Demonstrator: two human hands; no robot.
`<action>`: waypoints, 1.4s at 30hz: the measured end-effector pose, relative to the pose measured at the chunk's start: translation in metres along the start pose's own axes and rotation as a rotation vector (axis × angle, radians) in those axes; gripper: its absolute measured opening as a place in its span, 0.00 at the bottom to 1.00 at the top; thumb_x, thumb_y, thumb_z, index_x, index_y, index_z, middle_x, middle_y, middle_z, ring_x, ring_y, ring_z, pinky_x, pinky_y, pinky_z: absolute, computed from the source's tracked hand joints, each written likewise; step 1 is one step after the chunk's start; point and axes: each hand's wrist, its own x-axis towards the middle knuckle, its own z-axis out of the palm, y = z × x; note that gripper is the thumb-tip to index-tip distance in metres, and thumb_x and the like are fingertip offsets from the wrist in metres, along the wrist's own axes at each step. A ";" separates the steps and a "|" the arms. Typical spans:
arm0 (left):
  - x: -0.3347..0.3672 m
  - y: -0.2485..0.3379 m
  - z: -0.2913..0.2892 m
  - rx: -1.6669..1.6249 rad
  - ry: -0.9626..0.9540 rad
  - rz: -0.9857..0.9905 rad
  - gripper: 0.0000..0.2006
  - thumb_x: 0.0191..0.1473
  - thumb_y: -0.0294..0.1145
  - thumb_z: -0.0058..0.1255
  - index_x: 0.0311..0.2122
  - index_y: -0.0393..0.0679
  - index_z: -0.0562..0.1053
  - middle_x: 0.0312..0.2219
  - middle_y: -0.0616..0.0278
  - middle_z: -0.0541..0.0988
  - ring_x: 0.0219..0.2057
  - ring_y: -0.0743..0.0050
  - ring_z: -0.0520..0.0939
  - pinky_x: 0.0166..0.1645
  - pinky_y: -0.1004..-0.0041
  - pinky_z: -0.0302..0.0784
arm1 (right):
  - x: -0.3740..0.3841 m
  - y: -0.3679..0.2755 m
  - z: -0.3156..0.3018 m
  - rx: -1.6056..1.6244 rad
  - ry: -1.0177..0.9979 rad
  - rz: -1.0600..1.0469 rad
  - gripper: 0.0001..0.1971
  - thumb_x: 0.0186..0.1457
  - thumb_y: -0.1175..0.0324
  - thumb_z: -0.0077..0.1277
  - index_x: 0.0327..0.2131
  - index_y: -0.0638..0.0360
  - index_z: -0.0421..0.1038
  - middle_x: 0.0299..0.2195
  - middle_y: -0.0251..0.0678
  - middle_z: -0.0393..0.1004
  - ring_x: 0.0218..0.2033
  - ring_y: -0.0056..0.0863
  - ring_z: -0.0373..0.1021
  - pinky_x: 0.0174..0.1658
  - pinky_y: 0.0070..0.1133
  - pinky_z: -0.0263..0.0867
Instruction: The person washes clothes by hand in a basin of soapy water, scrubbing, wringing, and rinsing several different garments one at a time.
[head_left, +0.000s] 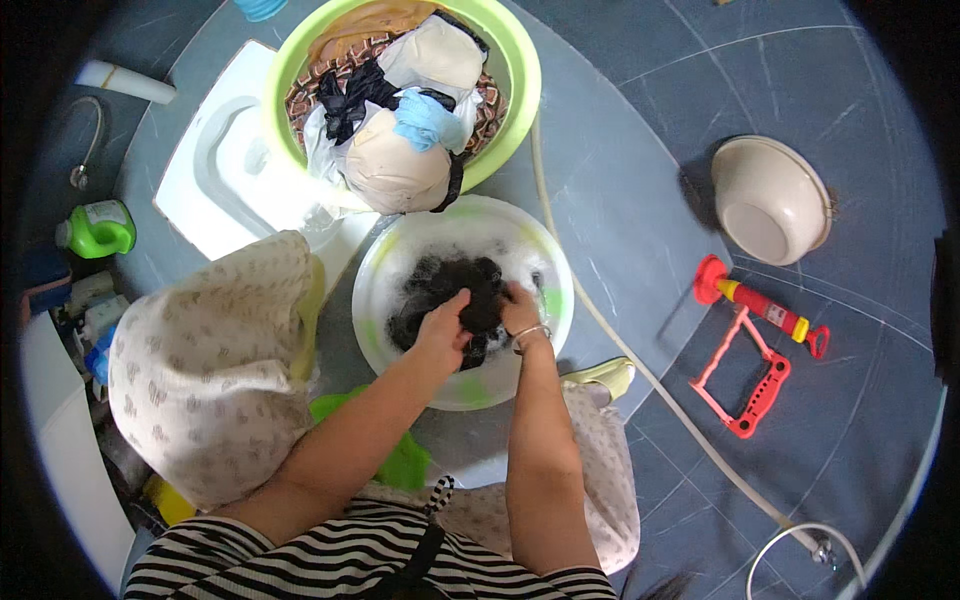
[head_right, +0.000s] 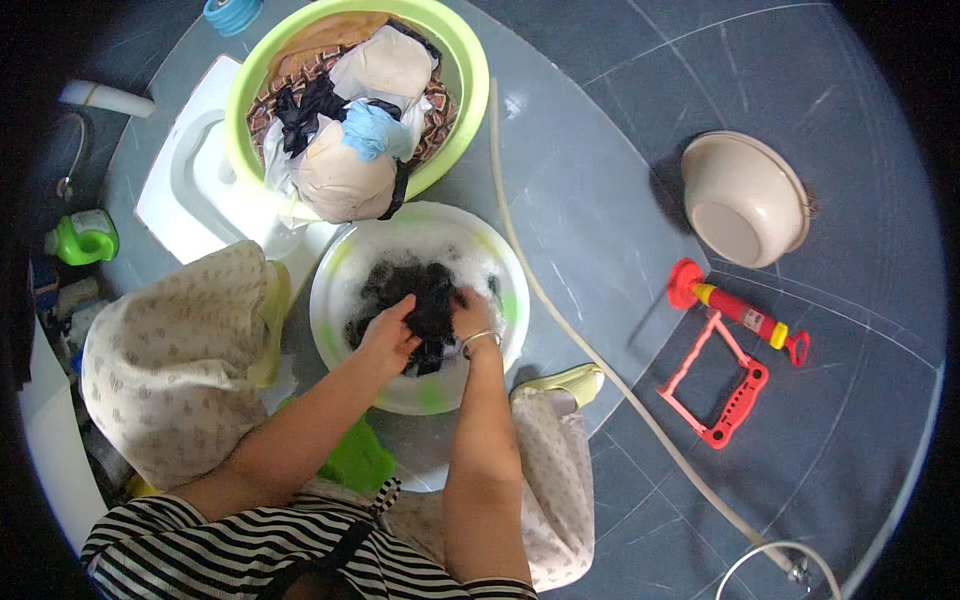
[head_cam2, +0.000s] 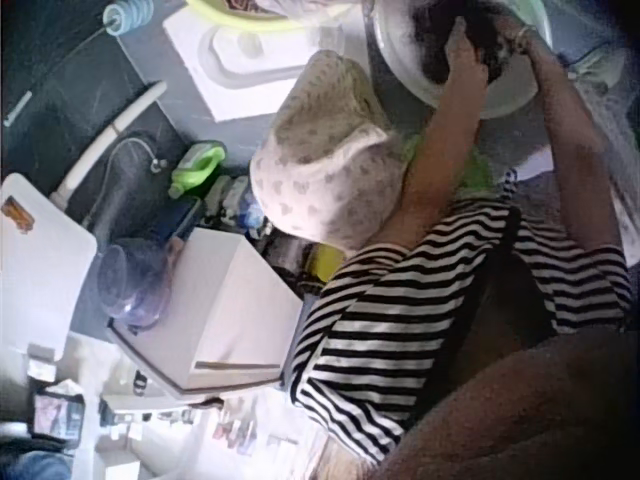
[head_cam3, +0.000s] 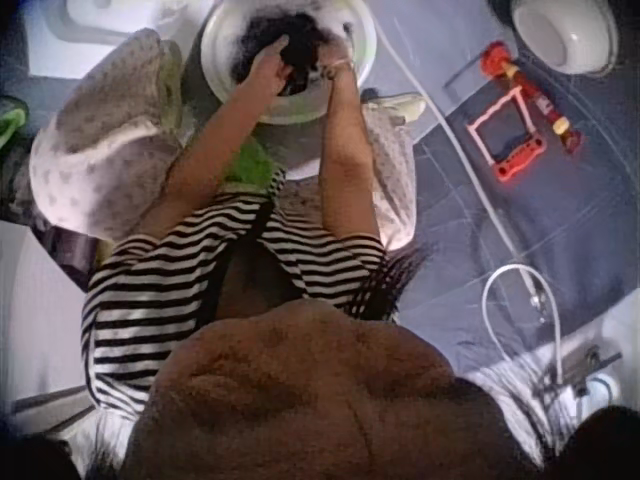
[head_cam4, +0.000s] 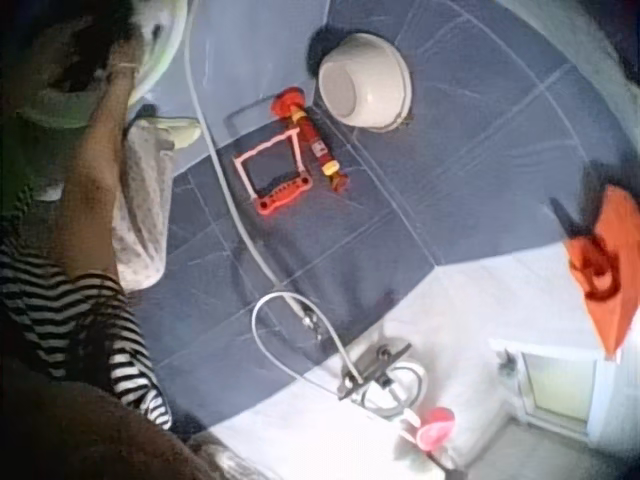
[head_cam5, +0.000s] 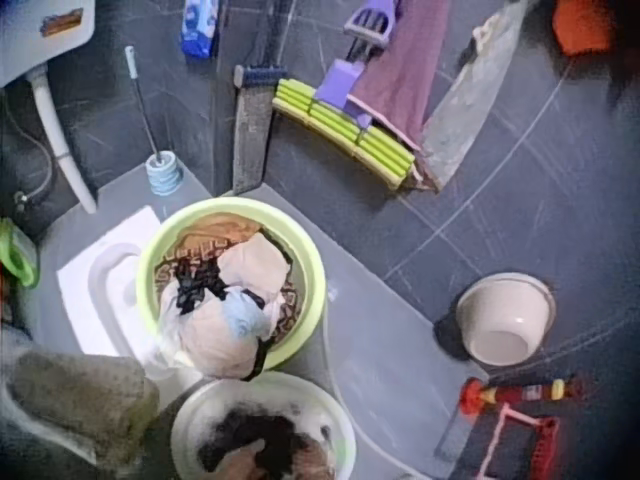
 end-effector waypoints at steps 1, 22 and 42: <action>-0.005 -0.009 0.004 -0.034 -0.142 -0.025 0.16 0.48 0.41 0.52 0.39 0.44 0.69 0.37 0.61 0.71 0.37 0.70 0.72 0.41 0.68 0.68 | -0.003 0.008 -0.011 0.183 0.127 -0.080 0.14 0.53 0.63 0.40 0.37 0.62 0.70 0.34 0.42 0.72 0.39 0.33 0.66 0.45 0.23 0.59; 0.017 -0.035 -0.066 -0.189 -0.456 -0.044 0.22 0.40 0.50 0.55 0.30 0.38 0.72 0.24 0.57 0.75 0.23 0.64 0.75 0.30 0.66 0.71 | -0.263 -0.210 -0.005 -0.008 0.435 -0.555 0.05 0.43 0.72 0.53 0.20 0.63 0.69 0.19 0.43 0.70 0.21 0.39 0.68 0.26 0.25 0.63; -0.064 0.002 -0.043 1.870 0.049 0.816 0.34 0.38 0.46 0.58 0.47 0.36 0.61 0.48 0.46 0.59 0.51 0.49 0.60 0.46 0.54 0.65 | -0.116 -0.052 0.010 -0.014 0.825 -0.166 0.10 0.44 0.63 0.54 0.27 0.59 0.71 0.35 0.43 0.66 0.38 0.42 0.63 0.40 0.32 0.58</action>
